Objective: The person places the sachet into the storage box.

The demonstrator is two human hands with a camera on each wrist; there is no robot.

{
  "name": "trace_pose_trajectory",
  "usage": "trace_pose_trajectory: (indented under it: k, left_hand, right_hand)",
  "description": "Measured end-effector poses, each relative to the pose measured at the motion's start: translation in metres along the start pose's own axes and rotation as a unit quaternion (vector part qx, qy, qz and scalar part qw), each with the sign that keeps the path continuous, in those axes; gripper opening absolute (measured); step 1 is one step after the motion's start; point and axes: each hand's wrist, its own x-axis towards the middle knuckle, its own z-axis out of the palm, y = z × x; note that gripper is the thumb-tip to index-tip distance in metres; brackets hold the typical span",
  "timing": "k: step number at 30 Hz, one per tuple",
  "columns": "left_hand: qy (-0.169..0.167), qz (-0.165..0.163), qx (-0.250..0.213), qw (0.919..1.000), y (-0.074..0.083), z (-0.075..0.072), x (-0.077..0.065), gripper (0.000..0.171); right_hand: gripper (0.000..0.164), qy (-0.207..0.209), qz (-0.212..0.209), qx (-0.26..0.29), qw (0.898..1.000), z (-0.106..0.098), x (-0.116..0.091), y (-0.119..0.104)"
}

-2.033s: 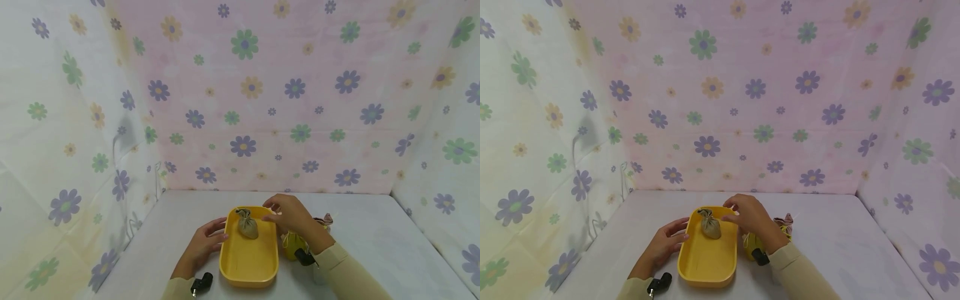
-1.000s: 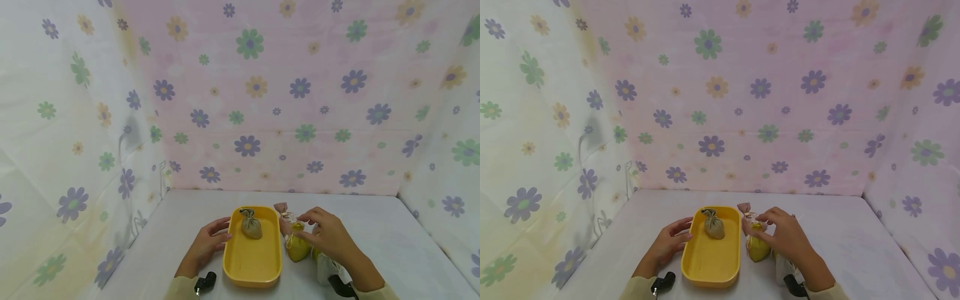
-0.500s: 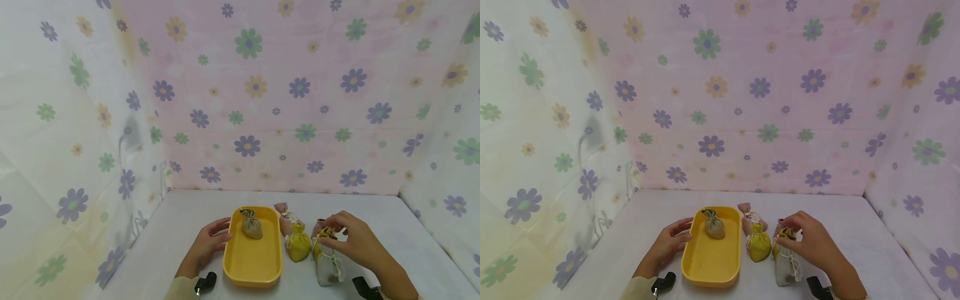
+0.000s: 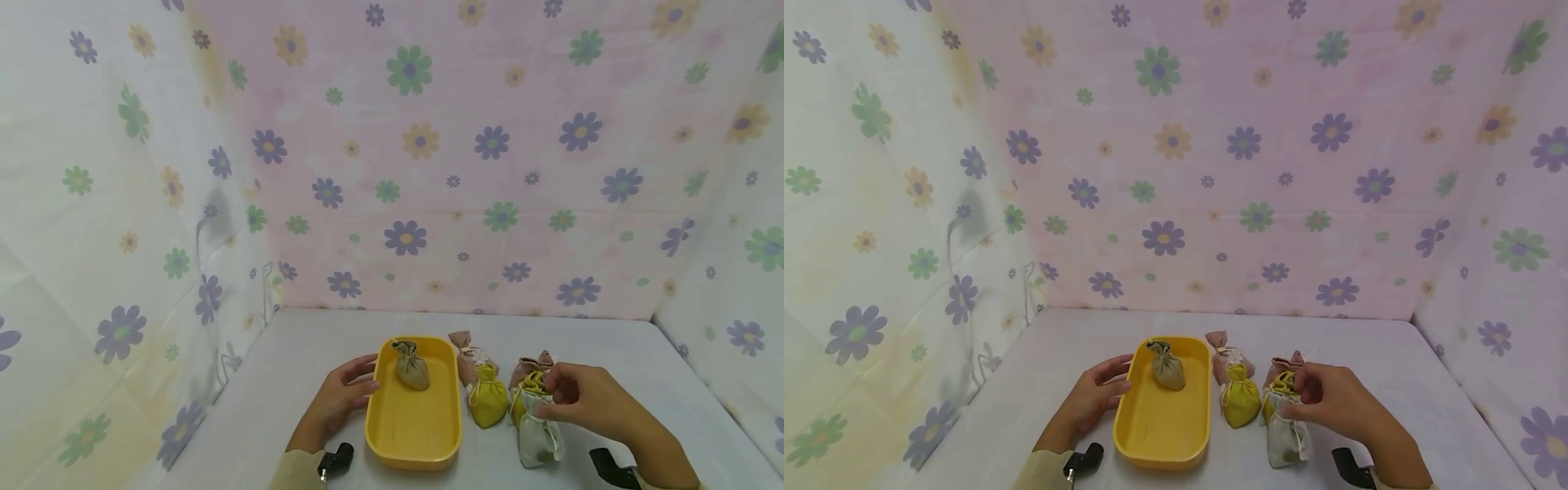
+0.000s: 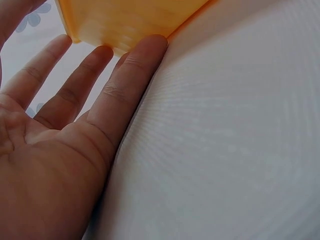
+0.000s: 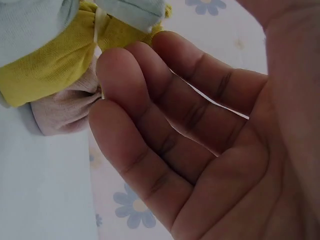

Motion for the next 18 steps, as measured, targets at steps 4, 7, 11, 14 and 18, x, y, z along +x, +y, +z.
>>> trace_pose_trajectory:
  k: [4, 7, 11, 14, 18]
  left_hand:
    - [-0.003, 0.002, 0.000, 1.0000, -0.001, -0.001, 0.001, 0.066]
    - [-0.004, 0.002, -0.001, 1.0000, -0.003, -0.001, 0.001, 0.067]
    - [-0.003, 0.001, 0.004, 1.0000, -0.002, -0.001, 0.001, 0.067]
    - [-0.001, 0.001, 0.008, 1.0000, -0.001, -0.001, 0.000, 0.066]
    - [-0.003, 0.002, 0.006, 1.0000, -0.001, -0.001, 0.000, 0.066]
  right_hand:
    - [0.043, -0.002, -0.007, -0.008, 1.000, 0.004, 0.001, -0.002]
    - [0.042, 0.000, -0.014, -0.018, 1.000, 0.006, 0.002, -0.004]
    - [0.040, 0.003, -0.012, -0.028, 1.000, 0.008, 0.004, -0.005]
    - [0.038, 0.003, -0.012, -0.029, 0.999, 0.010, 0.005, -0.005]
    - [0.031, -0.009, -0.016, -0.016, 1.000, 0.012, 0.007, -0.004]
